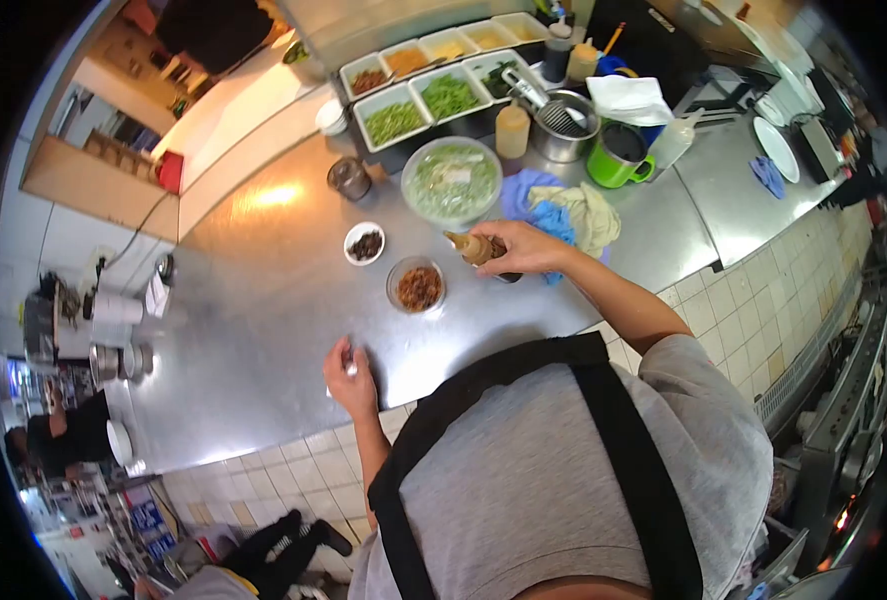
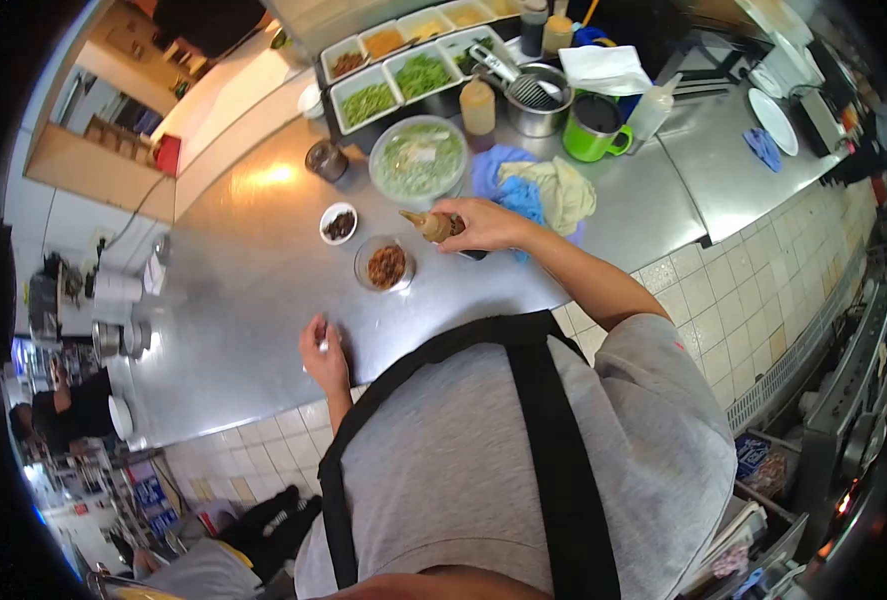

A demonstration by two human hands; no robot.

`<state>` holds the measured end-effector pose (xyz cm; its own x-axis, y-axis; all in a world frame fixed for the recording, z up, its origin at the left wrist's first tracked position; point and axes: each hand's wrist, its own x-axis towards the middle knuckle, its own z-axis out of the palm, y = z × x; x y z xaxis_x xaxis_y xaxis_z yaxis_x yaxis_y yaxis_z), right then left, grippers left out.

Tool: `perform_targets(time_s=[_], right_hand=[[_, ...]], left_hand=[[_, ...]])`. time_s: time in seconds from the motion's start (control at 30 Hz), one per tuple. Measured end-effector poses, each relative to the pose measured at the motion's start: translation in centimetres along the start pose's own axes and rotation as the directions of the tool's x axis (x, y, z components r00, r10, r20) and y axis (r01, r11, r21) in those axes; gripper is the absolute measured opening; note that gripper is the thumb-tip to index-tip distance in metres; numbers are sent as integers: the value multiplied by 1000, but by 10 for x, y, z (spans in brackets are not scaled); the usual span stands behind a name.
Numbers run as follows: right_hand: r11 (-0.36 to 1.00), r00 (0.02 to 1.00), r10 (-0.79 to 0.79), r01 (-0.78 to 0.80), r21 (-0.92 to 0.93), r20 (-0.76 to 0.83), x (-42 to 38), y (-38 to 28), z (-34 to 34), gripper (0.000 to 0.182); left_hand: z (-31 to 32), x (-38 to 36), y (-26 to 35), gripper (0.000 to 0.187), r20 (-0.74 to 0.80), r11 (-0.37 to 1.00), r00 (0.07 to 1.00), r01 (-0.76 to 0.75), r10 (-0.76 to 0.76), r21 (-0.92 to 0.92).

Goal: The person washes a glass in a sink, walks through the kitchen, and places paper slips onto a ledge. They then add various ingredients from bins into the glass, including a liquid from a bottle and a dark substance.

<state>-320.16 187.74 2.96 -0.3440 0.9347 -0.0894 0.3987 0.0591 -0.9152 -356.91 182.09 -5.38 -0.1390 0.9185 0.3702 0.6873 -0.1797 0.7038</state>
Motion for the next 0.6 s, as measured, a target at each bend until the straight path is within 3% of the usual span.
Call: perform_targets(time_s=[0.07,0.13,0.2,0.23,0.27,0.3,0.33,0.43,0.53,0.6], right_hand=[[971,997,-53,65,229,-59,-3,-11,-22,52],[975,924,-214,185,-119,-318,2,-30,-66,51],[982,829,-179,181,-49,-530,16,-46,-111,52],[951,724,-301,178,-254,-621,32,-34,-140,53],[943,657,-225,-39,-330,-719,30,-61,-154,53],[883,552,-284,-169,-438,-784,43,-58,-171,51],[841,436,-447,-91,-533,-781,65,-34,-190,50],[775,380,-456,-274,-569,-804,108,12,-233,48],[770,433,-205,-482,-418,-878,145,60,-254,47],[789,457,-44,-530,-312,-888,152,80,-253,49]], left_hand=[[2,0,-1,28,-15,999,1000,8,-8,-33],[1,0,1,28,-8,1000,1000,19,-19,-22],[2,0,4,27,-9,1000,1000,27,-27,-7],[2,1,5,27,-9,999,999,40,-40,-8],[3,0,5,27,-11,998,998,54,-54,-8],[3,0,5,27,-14,997,997,72,-72,-7],[5,-2,4,27,-20,996,996,90,-90,-10],[6,-3,2,27,-16,993,993,114,-115,-36],[8,-3,0,27,-30,990,991,131,-133,-52],[10,-4,2,27,-53,987,986,152,-156,-58]])
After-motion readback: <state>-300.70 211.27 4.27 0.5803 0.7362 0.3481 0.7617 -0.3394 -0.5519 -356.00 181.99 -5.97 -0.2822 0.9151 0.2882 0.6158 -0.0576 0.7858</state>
